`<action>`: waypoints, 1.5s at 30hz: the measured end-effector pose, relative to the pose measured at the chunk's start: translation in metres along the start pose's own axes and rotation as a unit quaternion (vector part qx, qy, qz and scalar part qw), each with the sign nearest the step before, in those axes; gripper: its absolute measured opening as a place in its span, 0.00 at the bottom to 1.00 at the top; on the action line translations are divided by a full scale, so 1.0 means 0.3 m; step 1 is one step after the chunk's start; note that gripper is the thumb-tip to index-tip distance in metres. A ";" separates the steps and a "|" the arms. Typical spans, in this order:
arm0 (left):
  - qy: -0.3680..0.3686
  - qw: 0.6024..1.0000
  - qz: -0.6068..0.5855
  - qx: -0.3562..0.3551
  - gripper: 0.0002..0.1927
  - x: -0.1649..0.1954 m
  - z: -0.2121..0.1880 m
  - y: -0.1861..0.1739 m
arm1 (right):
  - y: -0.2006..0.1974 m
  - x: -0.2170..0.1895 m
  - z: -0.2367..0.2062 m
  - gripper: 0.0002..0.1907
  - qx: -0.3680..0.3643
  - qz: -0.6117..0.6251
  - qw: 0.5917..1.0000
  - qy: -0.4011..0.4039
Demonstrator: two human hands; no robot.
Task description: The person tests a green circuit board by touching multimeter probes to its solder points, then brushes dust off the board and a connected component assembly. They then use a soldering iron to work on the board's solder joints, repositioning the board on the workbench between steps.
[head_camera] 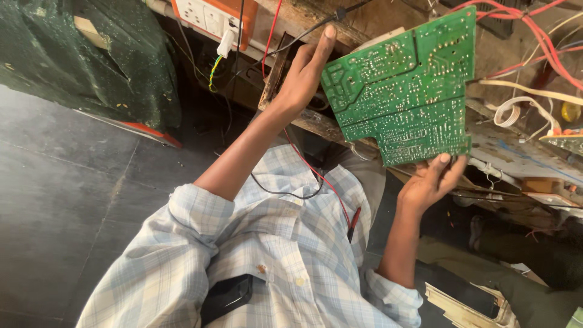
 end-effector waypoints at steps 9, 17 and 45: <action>0.039 0.983 -0.067 -0.166 0.33 0.040 -0.050 -0.048 | 0.032 -0.075 -0.075 0.34 -0.024 -0.083 0.992 -0.091; -0.027 0.940 -0.240 -0.241 0.35 0.009 -0.011 -0.040 | 0.008 -0.063 -0.101 0.30 -0.029 -0.096 0.992 -0.072; -0.036 0.941 -0.224 -0.253 0.25 0.032 -0.001 -0.048 | 0.040 -0.052 -0.058 0.27 -0.040 -0.070 0.995 -0.065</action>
Point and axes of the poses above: each hand's wrist, its own z-axis towards the middle knuckle, its own y-axis out of the palm, x = y × z, the point moved 2 cm from there along z, towards the middle knuckle, and after that the axes turned 7 degrees about z, right-handed, at the moved point
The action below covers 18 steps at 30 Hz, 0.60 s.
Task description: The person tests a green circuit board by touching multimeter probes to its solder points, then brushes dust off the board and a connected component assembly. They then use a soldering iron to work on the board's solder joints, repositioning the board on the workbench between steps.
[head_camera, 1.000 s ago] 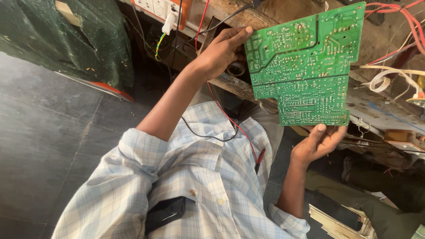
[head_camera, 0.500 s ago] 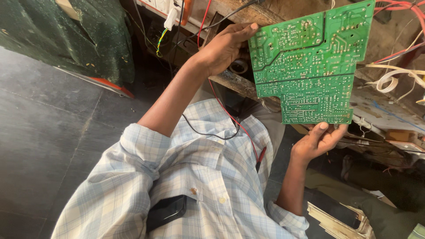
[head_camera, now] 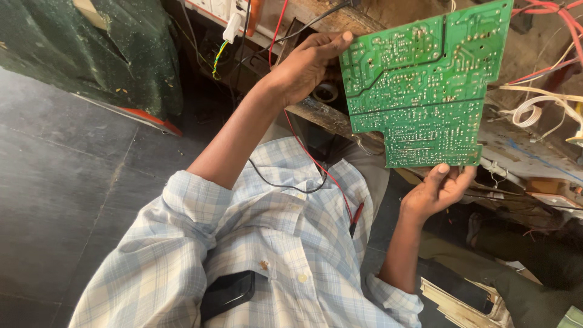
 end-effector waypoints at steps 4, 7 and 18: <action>0.071 0.997 -0.010 0.005 0.21 -0.003 0.042 -0.004 | 0.003 0.012 0.066 0.27 0.014 0.026 0.999 0.025; 0.079 0.997 0.002 0.005 0.20 -0.013 0.032 -0.001 | 0.011 0.018 0.099 0.24 0.001 0.049 0.998 0.024; -0.033 0.995 0.071 0.060 0.32 0.006 0.037 0.018 | -0.010 0.042 0.095 0.17 -0.003 0.039 0.998 0.043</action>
Point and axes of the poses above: each hand's wrist, its own z-axis towards the middle knuckle, its own y-axis out of the palm, x = y × z, the point moved 2 cm from there along z, towards the middle knuckle, and after that the axes turned 7 degrees about z, right-handed, at the moved point
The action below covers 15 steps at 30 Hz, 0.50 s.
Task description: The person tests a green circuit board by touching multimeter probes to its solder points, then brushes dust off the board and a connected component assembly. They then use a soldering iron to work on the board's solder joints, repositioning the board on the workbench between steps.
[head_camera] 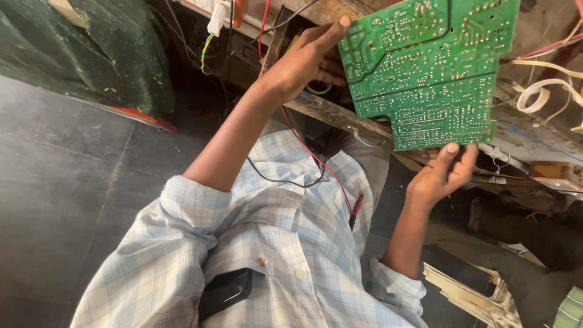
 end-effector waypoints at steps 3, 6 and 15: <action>-0.020 0.997 -0.010 -0.068 0.37 0.009 -0.015 0.001 | -0.006 -0.006 -0.011 0.19 -0.006 -0.010 1.000 -0.013; -0.049 0.987 -0.062 -0.137 0.37 0.014 -0.025 0.007 | -0.004 -0.019 -0.018 0.18 -0.001 -0.020 1.000 -0.010; -0.078 0.980 -0.111 -0.149 0.24 0.024 -0.034 0.027 | -0.009 -0.053 0.003 0.19 0.014 -0.023 0.999 0.039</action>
Point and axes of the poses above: each hand's wrist, its own z-axis towards the middle knuckle, its own y-axis out of the palm, x = y × z, the point moved 2 cm from there along z, towards the middle knuckle, and after that the axes turned 7 degrees about z, right-handed, at the moved point
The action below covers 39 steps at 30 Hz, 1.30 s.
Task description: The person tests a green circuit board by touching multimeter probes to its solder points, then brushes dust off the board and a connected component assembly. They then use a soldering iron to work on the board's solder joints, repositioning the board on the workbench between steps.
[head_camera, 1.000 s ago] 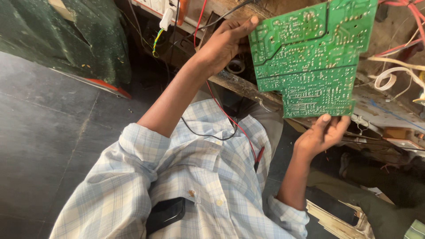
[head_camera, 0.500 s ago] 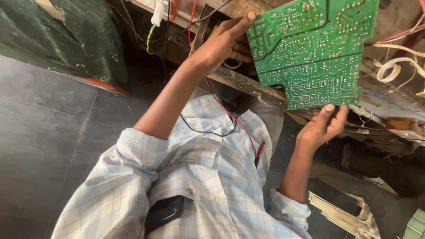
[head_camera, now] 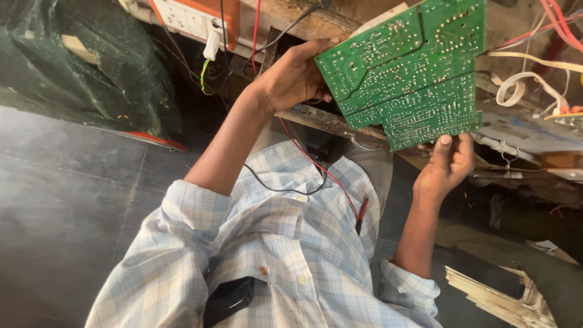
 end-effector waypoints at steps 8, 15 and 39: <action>0.015 0.996 0.068 0.051 0.30 0.017 -0.013 0.042 | -0.007 -0.001 0.017 0.18 0.010 0.013 1.000 0.016; 0.086 0.994 0.064 0.019 0.31 -0.014 -0.092 0.116 | -0.062 0.022 0.028 0.17 0.001 0.042 0.999 0.032; 0.048 0.993 0.076 -0.081 0.51 -0.176 0.005 0.112 | -0.315 -0.054 0.189 0.22 -0.065 -0.101 0.989 0.091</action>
Point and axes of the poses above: each hand's wrist, its own z-axis towards the middle knuckle, its own y-axis out of the palm, x = y × z, the point moved 2 cm from there along z, towards the middle knuckle, and after that the axes turned 7 degrees about z, right-handed, at the moved point
